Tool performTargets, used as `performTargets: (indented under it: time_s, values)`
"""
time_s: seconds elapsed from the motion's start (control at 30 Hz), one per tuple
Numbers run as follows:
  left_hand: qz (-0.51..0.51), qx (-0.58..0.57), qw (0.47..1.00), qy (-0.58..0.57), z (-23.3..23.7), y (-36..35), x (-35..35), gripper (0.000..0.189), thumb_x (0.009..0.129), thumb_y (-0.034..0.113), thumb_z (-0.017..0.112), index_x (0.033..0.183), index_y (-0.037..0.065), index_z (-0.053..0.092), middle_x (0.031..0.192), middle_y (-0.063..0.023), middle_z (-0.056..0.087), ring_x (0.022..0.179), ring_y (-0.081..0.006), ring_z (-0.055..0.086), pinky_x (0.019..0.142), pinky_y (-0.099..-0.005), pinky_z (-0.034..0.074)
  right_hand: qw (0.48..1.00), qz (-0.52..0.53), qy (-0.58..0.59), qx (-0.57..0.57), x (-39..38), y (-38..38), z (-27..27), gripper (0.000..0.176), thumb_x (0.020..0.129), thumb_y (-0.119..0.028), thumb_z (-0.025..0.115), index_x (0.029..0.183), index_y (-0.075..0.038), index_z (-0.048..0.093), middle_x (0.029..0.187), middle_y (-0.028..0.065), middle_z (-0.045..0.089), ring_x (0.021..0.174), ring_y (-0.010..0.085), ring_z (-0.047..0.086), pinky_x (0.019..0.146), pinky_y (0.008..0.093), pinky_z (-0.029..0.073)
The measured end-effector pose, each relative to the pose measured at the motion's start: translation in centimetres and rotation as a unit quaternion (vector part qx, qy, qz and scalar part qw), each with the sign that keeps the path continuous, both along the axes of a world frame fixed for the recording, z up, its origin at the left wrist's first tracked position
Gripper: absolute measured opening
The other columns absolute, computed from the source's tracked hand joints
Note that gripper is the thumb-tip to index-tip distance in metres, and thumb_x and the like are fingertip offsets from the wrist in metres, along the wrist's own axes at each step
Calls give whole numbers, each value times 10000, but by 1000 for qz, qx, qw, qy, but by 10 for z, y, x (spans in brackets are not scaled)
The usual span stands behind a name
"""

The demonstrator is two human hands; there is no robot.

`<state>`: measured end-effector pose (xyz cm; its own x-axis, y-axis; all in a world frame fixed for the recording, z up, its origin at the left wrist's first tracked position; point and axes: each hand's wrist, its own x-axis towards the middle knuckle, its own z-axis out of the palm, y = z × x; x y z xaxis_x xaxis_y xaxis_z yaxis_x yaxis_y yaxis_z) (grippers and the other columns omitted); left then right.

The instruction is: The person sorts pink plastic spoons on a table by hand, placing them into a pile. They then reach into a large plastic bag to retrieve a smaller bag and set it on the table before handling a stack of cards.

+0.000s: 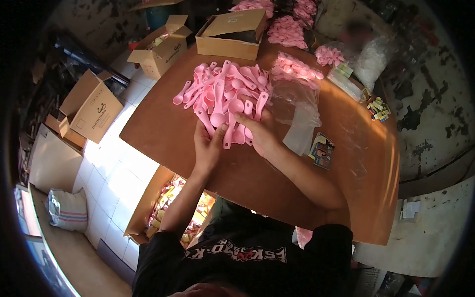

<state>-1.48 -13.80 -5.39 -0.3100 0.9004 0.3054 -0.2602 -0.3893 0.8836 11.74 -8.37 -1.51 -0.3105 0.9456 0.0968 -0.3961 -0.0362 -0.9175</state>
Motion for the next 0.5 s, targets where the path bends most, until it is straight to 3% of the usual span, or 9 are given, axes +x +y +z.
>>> performTargets:
  time_s: [0.23,0.4,0.5]
  values:
    - [3,22,999,24,1,7,-5,432,911,87,632,1268,-28,418,1137,-100,569,1007,-131,564,857,-264,489,999,-4,-18,42,-3,4,-1,461,829,6,685,1267,-38,546,1164,39,590,1039,120,585,870,268,511]
    - [13,31,998,45,-2,15,-9,473,908,83,632,1305,-37,405,1172,-104,558,1049,-144,549,895,-272,469,997,-29,14,69,-10,8,-3,554,810,31,689,1318,-40,479,1218,61,564,1056,132,581,881,274,511]
    - [53,48,994,81,0,28,-13,372,897,100,649,1186,-43,464,1079,-115,589,958,-135,565,810,-277,489,986,-75,-23,147,-16,30,-16,599,793,34,695,1330,-41,439,1233,74,556,1084,159,576,911,293,500]
